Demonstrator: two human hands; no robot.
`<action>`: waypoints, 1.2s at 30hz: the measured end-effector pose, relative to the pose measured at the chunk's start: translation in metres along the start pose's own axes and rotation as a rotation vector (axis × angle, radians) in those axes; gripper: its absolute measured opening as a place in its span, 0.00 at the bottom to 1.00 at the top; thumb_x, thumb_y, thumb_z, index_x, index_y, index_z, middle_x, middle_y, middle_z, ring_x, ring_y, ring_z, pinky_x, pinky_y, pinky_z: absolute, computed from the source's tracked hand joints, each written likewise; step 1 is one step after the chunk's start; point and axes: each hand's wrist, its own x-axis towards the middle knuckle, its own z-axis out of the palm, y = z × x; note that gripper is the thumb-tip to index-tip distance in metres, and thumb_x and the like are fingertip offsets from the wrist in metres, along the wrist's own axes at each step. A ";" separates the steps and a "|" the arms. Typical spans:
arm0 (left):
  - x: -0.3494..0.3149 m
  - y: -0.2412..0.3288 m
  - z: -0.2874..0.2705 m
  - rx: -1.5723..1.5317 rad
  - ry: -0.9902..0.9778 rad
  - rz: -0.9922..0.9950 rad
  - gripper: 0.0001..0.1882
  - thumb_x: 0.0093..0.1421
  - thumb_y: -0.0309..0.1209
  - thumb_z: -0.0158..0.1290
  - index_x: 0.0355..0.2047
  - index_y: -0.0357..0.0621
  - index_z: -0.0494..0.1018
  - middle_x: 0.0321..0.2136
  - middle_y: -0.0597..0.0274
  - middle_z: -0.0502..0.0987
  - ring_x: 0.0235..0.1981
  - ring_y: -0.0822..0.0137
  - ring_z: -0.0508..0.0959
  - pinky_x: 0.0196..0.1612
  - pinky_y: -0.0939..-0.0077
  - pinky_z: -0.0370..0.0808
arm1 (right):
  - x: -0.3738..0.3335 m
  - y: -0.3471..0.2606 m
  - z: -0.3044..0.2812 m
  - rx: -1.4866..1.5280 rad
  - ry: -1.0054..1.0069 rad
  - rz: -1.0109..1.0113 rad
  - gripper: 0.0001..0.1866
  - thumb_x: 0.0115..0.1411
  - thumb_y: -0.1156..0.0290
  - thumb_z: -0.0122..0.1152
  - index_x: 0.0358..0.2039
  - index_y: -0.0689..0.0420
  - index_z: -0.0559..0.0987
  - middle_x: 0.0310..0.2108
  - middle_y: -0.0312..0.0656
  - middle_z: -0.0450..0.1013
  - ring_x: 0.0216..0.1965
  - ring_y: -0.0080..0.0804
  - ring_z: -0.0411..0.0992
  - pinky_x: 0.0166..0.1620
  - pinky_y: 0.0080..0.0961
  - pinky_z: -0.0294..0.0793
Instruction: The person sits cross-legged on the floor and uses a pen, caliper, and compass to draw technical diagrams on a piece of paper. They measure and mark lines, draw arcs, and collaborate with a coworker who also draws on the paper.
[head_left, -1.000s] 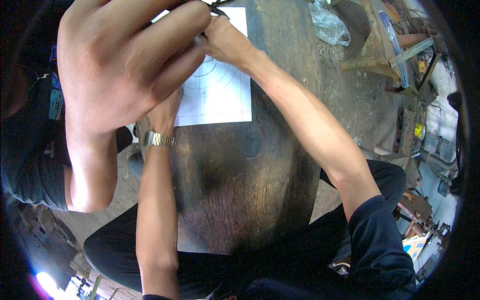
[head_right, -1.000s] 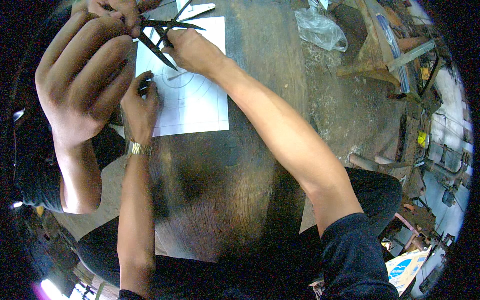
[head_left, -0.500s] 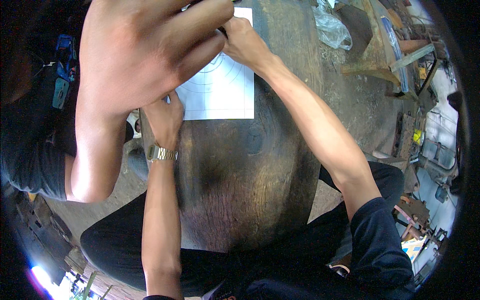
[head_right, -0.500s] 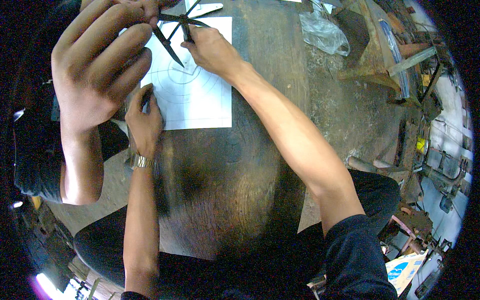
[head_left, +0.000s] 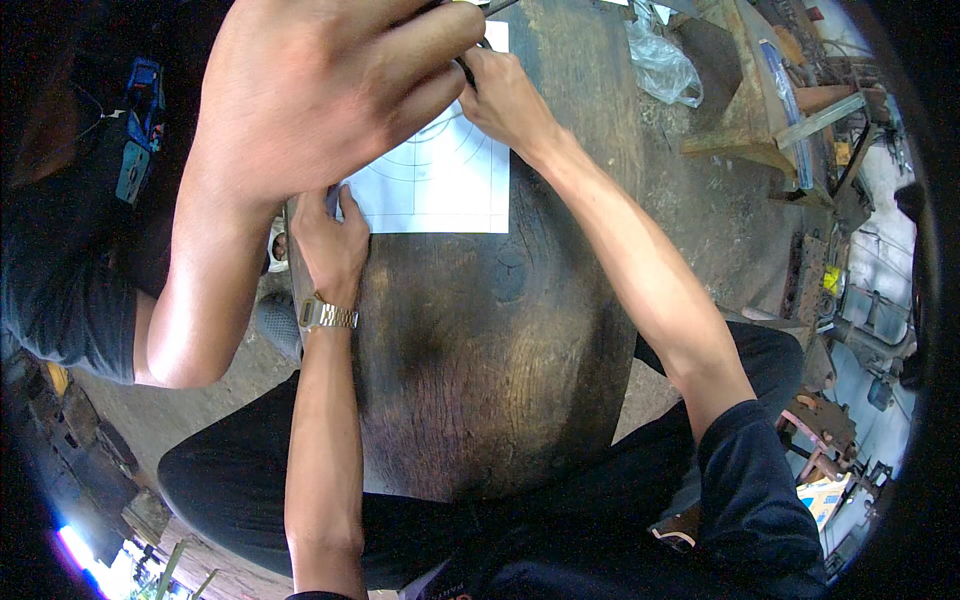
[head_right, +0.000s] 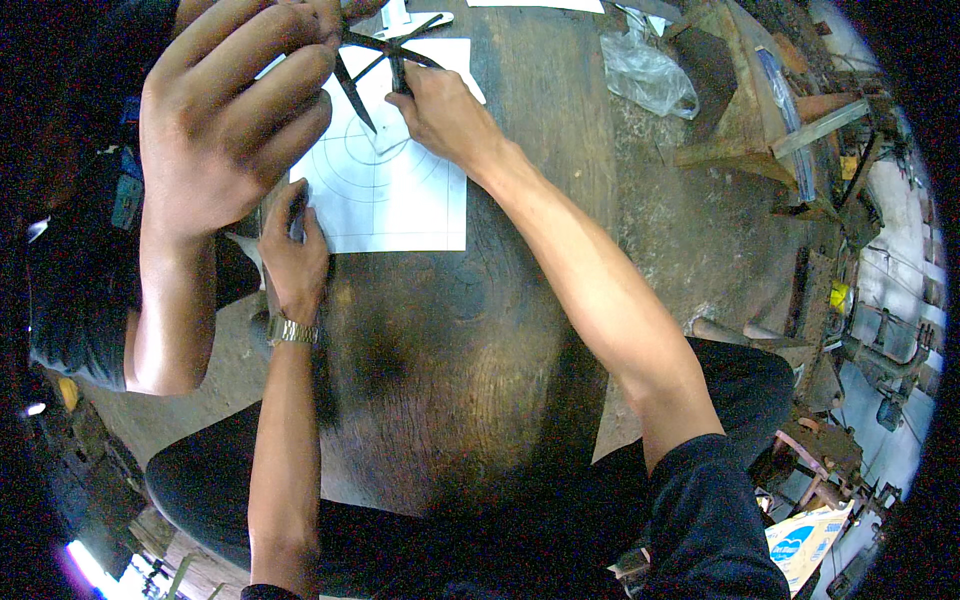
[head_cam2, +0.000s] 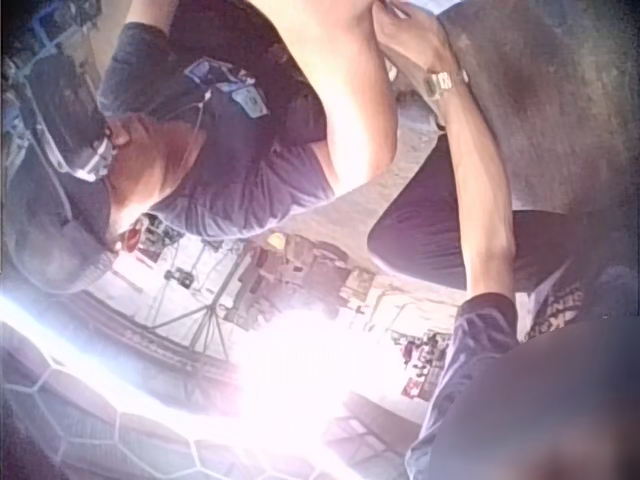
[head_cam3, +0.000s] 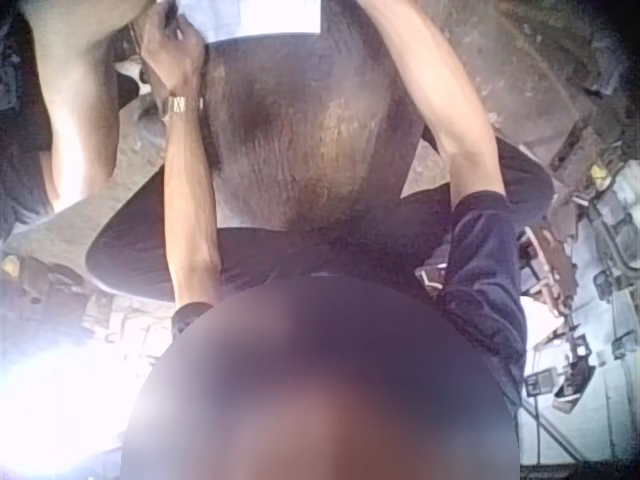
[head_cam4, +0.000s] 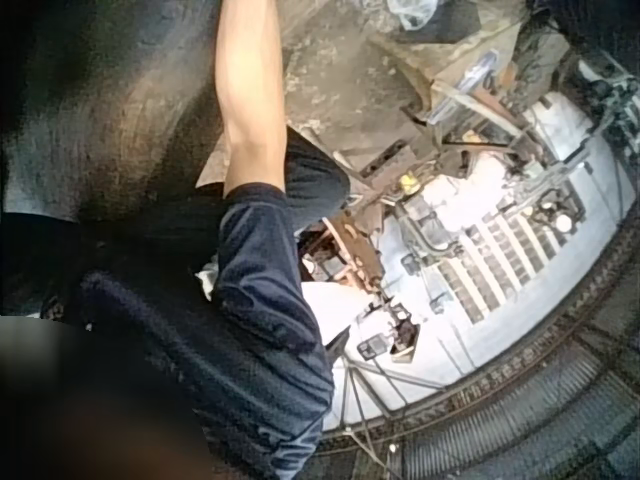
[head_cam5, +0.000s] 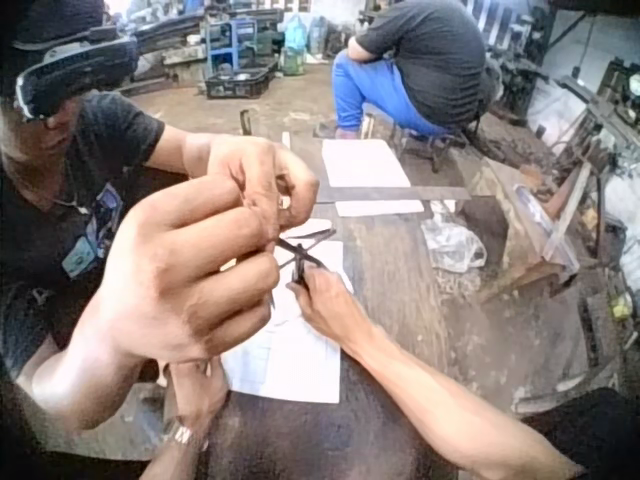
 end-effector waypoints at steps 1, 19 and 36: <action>0.000 0.000 0.000 0.001 0.001 0.001 0.15 0.40 0.34 0.58 0.27 0.35 0.77 0.29 0.58 0.76 0.34 0.58 0.76 0.38 0.68 0.74 | -0.001 -0.001 -0.001 0.004 -0.005 0.006 0.11 0.63 0.71 0.65 0.34 0.68 0.77 0.28 0.60 0.77 0.34 0.61 0.78 0.37 0.48 0.77; 0.000 0.004 0.000 0.019 0.027 -0.022 0.14 0.43 0.34 0.58 0.27 0.36 0.77 0.29 0.59 0.76 0.35 0.58 0.75 0.40 0.67 0.74 | -0.024 -0.024 0.001 0.040 0.012 0.140 0.11 0.64 0.72 0.65 0.36 0.68 0.76 0.28 0.62 0.76 0.34 0.64 0.77 0.36 0.52 0.76; -0.002 0.003 0.000 0.037 0.071 -0.014 0.14 0.45 0.35 0.57 0.26 0.36 0.77 0.29 0.60 0.75 0.36 0.58 0.74 0.42 0.67 0.73 | -0.036 -0.048 0.007 0.085 -0.044 0.216 0.11 0.64 0.71 0.64 0.37 0.68 0.76 0.34 0.62 0.77 0.37 0.63 0.78 0.40 0.52 0.76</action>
